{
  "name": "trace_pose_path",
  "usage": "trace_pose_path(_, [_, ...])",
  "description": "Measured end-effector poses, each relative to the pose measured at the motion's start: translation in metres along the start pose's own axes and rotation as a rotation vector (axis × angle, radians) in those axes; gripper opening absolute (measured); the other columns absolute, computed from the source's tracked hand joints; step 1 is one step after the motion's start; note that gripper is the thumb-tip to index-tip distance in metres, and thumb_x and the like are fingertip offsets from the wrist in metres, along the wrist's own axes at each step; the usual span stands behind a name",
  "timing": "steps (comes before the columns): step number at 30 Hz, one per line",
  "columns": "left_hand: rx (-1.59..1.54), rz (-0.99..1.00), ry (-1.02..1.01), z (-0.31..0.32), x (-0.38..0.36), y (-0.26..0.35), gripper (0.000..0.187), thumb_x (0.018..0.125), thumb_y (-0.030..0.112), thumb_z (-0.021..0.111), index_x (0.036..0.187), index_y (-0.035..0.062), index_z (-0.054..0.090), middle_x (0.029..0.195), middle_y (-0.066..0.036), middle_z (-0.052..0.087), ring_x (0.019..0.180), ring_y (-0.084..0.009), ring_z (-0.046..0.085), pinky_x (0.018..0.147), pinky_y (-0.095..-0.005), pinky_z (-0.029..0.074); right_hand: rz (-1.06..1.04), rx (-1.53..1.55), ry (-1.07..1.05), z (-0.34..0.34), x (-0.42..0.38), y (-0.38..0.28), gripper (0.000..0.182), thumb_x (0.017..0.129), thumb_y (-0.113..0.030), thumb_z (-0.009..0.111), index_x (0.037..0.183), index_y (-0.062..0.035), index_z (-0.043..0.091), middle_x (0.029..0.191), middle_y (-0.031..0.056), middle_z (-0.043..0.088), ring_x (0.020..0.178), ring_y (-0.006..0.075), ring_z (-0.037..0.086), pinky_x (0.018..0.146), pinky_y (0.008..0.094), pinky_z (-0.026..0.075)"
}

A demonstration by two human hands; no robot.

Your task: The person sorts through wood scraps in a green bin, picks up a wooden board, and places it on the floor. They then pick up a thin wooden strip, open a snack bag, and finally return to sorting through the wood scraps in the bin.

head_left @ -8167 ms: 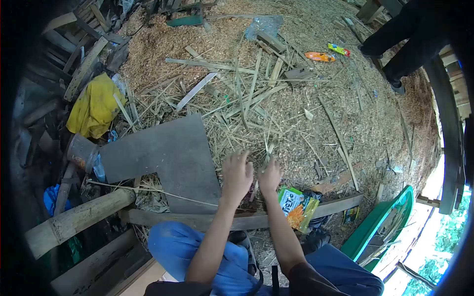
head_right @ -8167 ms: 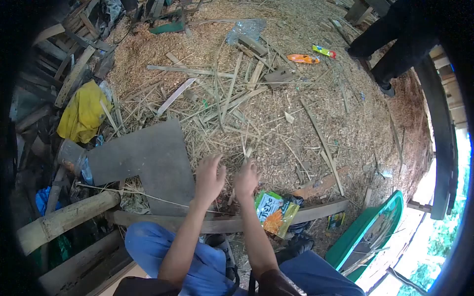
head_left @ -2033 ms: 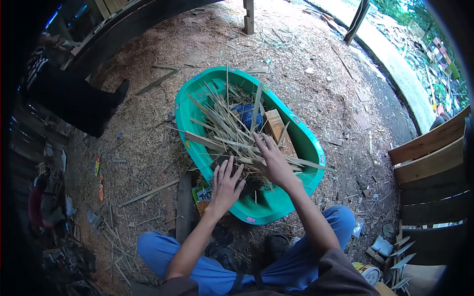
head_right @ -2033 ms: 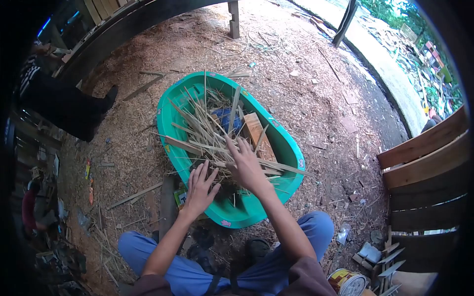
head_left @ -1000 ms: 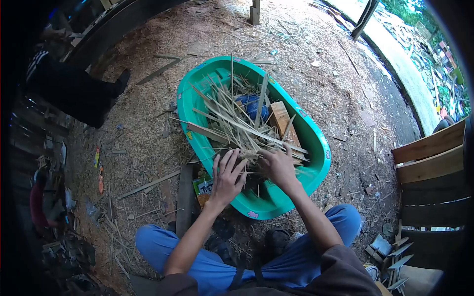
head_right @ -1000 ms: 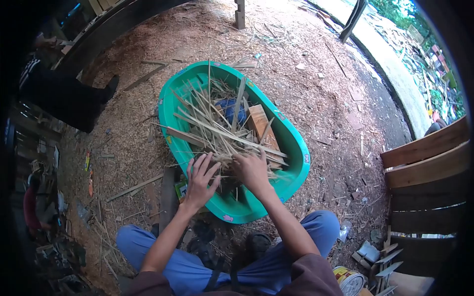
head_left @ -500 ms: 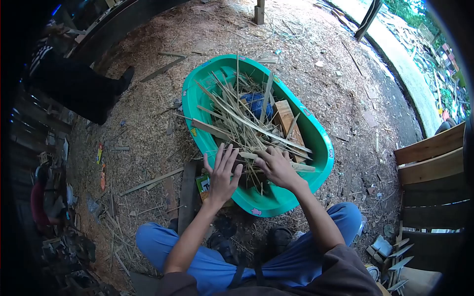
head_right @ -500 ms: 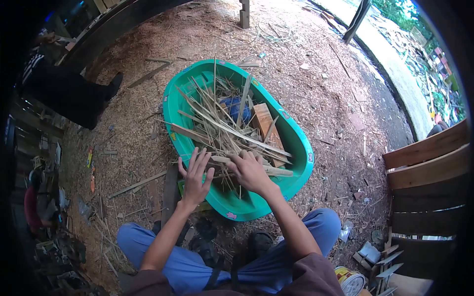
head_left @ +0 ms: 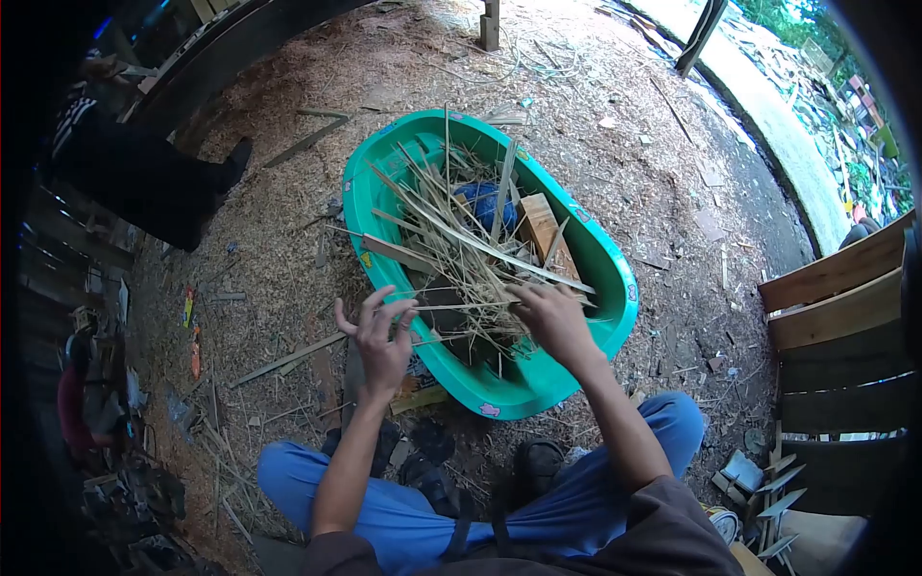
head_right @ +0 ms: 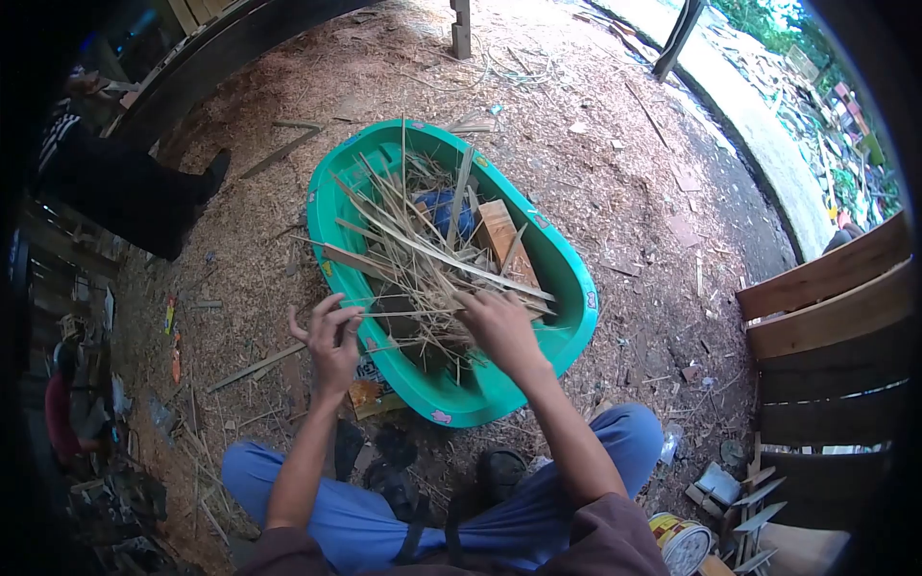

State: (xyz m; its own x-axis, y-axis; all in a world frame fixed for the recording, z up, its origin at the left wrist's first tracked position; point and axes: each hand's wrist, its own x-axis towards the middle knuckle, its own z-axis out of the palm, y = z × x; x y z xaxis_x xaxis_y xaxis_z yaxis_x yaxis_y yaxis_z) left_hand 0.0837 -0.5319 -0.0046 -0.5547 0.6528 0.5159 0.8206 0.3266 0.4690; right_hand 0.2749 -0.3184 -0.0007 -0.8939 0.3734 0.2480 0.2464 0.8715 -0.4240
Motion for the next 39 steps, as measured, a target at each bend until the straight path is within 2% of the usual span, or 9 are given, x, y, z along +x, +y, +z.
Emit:
trace_pose_path(12, [0.269,0.109,-0.02,-0.002,-0.004,0.003,0.042,0.093,0.03,0.076,0.132,0.0156,0.067,0.147,-0.002,0.059,0.143,-0.0188,0.047,0.123,-0.0616,0.008,-0.157,-0.31,0.315,-0.008,-0.012,0.014,0.03,0.082,-0.008,0.066,0.111,-0.016,0.071,0.096,-0.0014,0.069,0.094,0.0185,0.065,0.09,0.0415,0.048])
trace_pose_path(13, [0.301,0.231,-0.054,-0.006,0.001,0.009,0.037,0.09,0.021,0.077,0.125,0.0129,0.07,0.133,-0.006,0.068,0.129,-0.0219,0.059,0.118,-0.057,0.028,-0.161,-0.308,0.361,-0.008,-0.013,0.012,0.03,0.082,-0.008,0.066,0.111,-0.0156,0.071,0.096,-0.0018,0.069,0.094,0.0179,0.065,0.092,0.0418,0.047])
trace_pose_path(16, [0.037,0.217,-0.112,0.005,-0.005,0.004,0.028,0.086,0.013,0.079,0.113,0.0116,0.075,0.114,-0.006,0.075,0.107,-0.0228,0.07,0.103,-0.0458,0.047,-0.155,-0.324,0.428,-0.008,-0.015,0.011,0.029,0.083,-0.009,0.067,0.111,-0.0154,0.071,0.096,-0.0024,0.068,0.094,0.0167,0.065,0.093,0.0416,0.046])
trace_pose_path(25, [0.035,0.13,-0.042,0.014,-0.017,0.016,0.012,0.079,0.007,0.08,0.089,0.0082,0.074,0.079,-0.006,0.073,0.074,-0.0257,0.07,0.068,-0.0375,0.052,0.002,-0.242,0.378,0.003,-0.033,0.004,0.012,0.085,-0.012,0.069,0.097,-0.0172,0.069,0.087,-0.0041,0.067,0.084,0.015,0.063,0.079,0.0377,0.04])
trace_pose_path(29, [0.033,0.065,-0.123,0.026,-0.015,0.018,0.011,0.079,0.012,0.082,0.086,0.0082,0.074,0.079,-0.004,0.073,0.079,-0.0244,0.07,0.081,-0.0404,0.05,0.107,-0.113,0.288,-0.001,-0.039,0.014,0.007,0.088,-0.013,0.07,0.094,-0.0154,0.07,0.083,-0.0005,0.069,0.08,0.0176,0.064,0.078,0.0359,0.039])
trace_pose_path(32, [0.044,0.012,-0.251,0.026,0.006,0.033,0.029,0.085,0.024,0.081,0.11,0.0096,0.074,0.11,-0.009,0.074,0.11,-0.0256,0.067,0.105,-0.0479,0.04,0.221,0.054,0.192,-0.005,-0.045,0.018,0.007,0.093,-0.016,0.07,0.098,-0.011,0.072,0.083,0.004,0.07,0.082,0.0197,0.065,0.08,0.035,0.04])
trace_pose_path(36, [0.21,0.011,-0.178,0.034,0.016,0.042,0.074,0.096,0.045,0.07,0.158,0.016,0.041,0.162,-0.012,0.038,0.152,-0.0304,0.03,0.123,-0.0538,0.017,0.66,0.516,0.1,-0.015,-0.038,0.017,0.012,0.097,-0.017,0.067,0.096,-0.0057,0.07,0.078,0.012,0.068,0.082,0.0272,0.066,0.086,0.0427,0.041])
trace_pose_path(38, [0.138,-0.05,-0.174,0.037,0.011,0.049,0.062,0.099,0.04,0.067,0.152,0.0142,0.049,0.16,-0.013,0.042,0.151,-0.0301,0.033,0.123,-0.0554,0.016,0.756,0.617,-0.022,-0.004,-0.04,0.031,0.024,0.097,-0.02,0.066,0.116,-0.0053,0.069,0.102,0.0169,0.071,0.105,0.0316,0.066,0.098,0.0488,0.04])
trace_pose_path(39, [0.147,-0.055,-0.172,0.036,0.005,0.051,0.062,0.099,0.04,0.067,0.152,0.0142,0.049,0.16,-0.013,0.042,0.151,-0.0301,0.033,0.123,-0.0554,0.016,0.585,0.248,0.049,0.005,-0.043,0.03,0.036,0.097,-0.022,0.066,0.128,-0.0045,0.063,0.117,0.0201,0.065,0.119,0.0357,0.059,0.103,0.052,0.037])
